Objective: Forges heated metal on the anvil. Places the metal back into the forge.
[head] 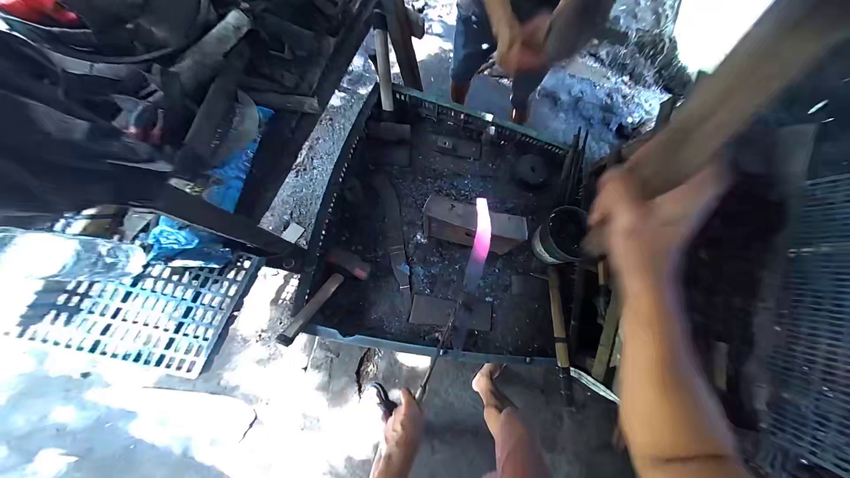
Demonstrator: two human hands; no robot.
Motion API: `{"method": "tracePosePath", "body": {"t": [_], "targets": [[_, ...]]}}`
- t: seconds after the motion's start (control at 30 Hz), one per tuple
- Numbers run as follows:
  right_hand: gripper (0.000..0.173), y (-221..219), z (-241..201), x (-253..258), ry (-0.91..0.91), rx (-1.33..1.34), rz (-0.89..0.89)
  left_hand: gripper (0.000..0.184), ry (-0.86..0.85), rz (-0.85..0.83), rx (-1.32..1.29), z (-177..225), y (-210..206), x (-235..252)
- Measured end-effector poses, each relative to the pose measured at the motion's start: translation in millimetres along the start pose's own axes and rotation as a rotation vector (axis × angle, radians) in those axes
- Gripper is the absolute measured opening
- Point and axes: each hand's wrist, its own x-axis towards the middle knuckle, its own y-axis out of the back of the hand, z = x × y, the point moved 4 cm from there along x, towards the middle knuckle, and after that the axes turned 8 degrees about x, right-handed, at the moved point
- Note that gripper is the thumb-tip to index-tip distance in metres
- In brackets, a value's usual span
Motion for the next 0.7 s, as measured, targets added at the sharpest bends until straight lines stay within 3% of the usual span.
{"method": "tracePosePath", "body": {"t": [0.1, 0.13, 0.2, 0.27, 0.4, 0.53, 0.63, 0.7], "targets": [[0.047, -102.7, 208.7, -111.3, -0.637, -0.108, -0.229, 0.048, 0.003, 0.039, 0.024, 4.6, -4.4, -9.7], [0.042, -119.9, 248.2, -136.7, -0.838, -0.050, -0.315, 0.050, 0.001, 0.041, 0.051, 6.9, 1.5, -20.3], [0.033, -116.0, 245.0, -157.6, -1.098, 0.059, -0.401, 0.053, -0.013, 0.028, 0.091, 10.9, 24.4, -42.4], [0.031, -77.9, 190.8, -170.4, -1.135, 0.096, -0.426, 0.048, -0.042, 0.010, 0.080, 10.2, 36.7, -58.5], [0.034, 6.9, 53.7, -166.0, -0.869, 0.073, -0.418, 0.049, -0.095, 0.001, 0.034, 2.5, 24.9, -23.0], [0.041, 68.5, -59.4, -106.8, -0.346, -0.132, -0.328, 0.055, -0.064, -0.006, 0.037, -1.9, 23.6, -4.9], [0.038, 72.0, -86.1, -30.9, 0.095, -0.175, -0.134, 0.054, -0.033, -0.023, 0.059, -0.2, 21.3, -4.7], [0.036, 45.5, -61.5, 8.0, 0.314, -0.099, 0.019, 0.051, -0.021, -0.010, 0.046, 2.4, 11.6, -4.6]]}}
